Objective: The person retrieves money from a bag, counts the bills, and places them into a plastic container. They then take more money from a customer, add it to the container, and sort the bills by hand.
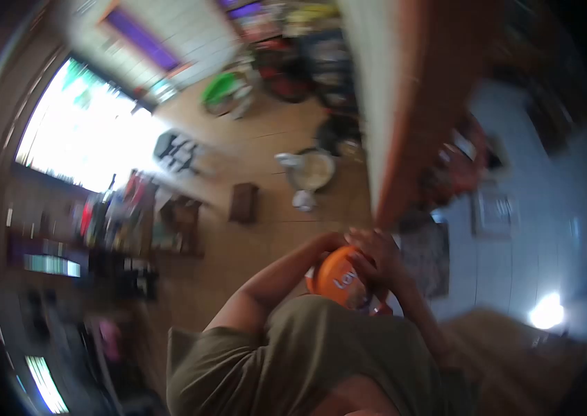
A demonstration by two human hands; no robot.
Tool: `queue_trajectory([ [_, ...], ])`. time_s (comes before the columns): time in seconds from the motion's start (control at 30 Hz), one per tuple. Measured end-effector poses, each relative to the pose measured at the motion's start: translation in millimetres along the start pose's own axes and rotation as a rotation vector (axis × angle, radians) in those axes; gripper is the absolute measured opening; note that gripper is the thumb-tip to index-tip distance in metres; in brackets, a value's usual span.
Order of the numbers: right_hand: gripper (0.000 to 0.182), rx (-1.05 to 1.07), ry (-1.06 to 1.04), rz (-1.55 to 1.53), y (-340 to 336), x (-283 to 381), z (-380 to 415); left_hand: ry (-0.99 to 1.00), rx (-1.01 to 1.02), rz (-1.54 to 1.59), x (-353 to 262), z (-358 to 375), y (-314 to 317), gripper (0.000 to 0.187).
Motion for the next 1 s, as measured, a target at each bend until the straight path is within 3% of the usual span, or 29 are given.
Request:
queue_trajectory([
  [0.1, 0.031, 0.14, -0.019, -0.186, 52.4, 10.2, -13.6, -0.069, -0.222, -0.037, 58.3, 31.9, -3.7, 0.038],
  [0.2, 0.03, 0.152, -0.241, -0.107, 105.4, 64.9, -36.0, -0.116, -0.423, -0.014, 111.5, 95.8, 4.0, 0.038],
  [0.27, 0.024, 0.229, -0.199, -0.118, 151.9, 100.8, -39.4, -0.14, -0.525, 0.025, 148.3, 148.4, 22.7, 0.038],
  [0.4, 0.02, 0.344, -0.358, -0.173, 255.4, 192.0, -60.3, -0.164, -0.65, 0.107, 223.8, 270.7, 73.1, 0.038],
  [0.53, 0.032, 0.484, -0.516, -0.307, 352.8, 275.3, -61.1, -0.087, -0.738, 0.201, 294.0, 383.1, 131.9, 0.038],
  [0.73, 0.047, 0.543, -0.652, -0.572, 491.9, 372.9, -49.0, -0.042, -0.987, 0.458, 164.5, 577.4, 241.5, 0.036],
  [1.0, 0.049, 0.675, -0.754, -0.783, 648.8, 458.0, -63.5, 0.186, -1.403, 0.9, 220.2, 709.0, 325.9, 0.034],
])
Point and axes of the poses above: each hand's wrist, its own z-axis away from the middle knuckle, its own y-axis out of the palm, x = y × z, the point moved 2 cm from there along -z, towards the middle knuckle, and after that the axes turned 2 degrees about -z, right-handed, at the moved point
